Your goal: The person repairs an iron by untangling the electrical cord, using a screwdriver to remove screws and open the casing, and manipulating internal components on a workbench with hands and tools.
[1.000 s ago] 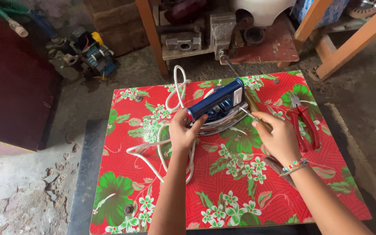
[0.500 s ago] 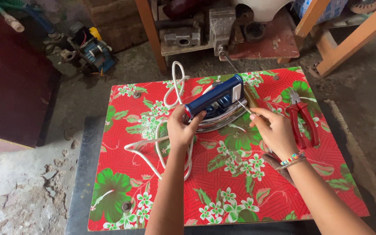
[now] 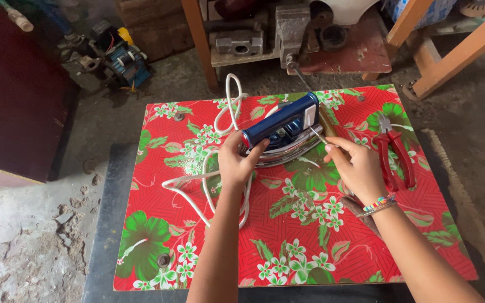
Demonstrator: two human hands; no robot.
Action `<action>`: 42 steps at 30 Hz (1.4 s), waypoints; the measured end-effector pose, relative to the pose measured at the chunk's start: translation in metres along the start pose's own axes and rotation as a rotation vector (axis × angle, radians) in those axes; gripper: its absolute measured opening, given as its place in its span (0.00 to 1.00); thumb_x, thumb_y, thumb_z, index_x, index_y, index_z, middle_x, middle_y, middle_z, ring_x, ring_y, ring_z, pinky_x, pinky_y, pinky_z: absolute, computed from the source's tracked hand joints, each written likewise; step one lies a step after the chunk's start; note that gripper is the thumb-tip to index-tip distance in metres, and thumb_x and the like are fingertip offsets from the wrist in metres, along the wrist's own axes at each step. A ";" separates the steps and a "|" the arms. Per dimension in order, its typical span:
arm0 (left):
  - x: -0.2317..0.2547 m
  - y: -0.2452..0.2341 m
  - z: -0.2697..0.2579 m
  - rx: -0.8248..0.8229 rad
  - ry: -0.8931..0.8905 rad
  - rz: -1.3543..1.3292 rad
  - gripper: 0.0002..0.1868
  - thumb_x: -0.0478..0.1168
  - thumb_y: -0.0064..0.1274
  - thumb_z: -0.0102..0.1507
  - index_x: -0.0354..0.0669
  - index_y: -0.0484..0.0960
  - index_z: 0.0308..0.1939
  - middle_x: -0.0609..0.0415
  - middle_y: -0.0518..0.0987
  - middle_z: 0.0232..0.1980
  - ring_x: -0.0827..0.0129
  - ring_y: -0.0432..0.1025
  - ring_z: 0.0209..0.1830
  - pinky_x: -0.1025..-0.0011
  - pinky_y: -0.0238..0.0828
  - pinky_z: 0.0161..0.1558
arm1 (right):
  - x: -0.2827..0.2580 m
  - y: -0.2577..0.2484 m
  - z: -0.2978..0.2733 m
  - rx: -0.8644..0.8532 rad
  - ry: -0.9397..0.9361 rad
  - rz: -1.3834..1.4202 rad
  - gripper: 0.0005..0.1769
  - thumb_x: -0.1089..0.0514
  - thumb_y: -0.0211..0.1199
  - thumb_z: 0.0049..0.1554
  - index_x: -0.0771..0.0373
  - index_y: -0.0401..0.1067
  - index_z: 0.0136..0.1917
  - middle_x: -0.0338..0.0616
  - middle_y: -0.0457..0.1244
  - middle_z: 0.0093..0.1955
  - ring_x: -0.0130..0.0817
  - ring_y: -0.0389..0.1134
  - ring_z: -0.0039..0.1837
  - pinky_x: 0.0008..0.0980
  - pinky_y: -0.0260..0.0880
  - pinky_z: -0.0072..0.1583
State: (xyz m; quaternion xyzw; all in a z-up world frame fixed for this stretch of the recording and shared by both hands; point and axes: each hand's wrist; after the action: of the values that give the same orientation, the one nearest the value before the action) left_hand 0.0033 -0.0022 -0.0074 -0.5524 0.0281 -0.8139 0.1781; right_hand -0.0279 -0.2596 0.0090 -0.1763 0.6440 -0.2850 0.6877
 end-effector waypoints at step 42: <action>-0.015 0.007 -0.001 -0.037 -0.002 -0.095 0.16 0.42 0.68 0.57 0.36 0.86 0.43 0.53 0.83 0.38 0.70 0.76 0.39 0.71 0.72 0.44 | 0.013 0.004 0.003 0.054 -0.151 -0.009 0.16 0.56 0.64 0.62 0.63 0.78 0.61 0.46 0.72 0.40 0.26 0.75 0.41 0.27 0.70 0.42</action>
State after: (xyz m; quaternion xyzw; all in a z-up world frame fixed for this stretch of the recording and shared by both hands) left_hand 0.0094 -0.0045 -0.0228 -0.5570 0.0169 -0.8202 0.1291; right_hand -0.0243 -0.2649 -0.0032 -0.1816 0.5818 -0.2913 0.7374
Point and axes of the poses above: each hand's wrist, its own z-axis towards the middle knuckle, its own y-axis out of the palm, x = y × z
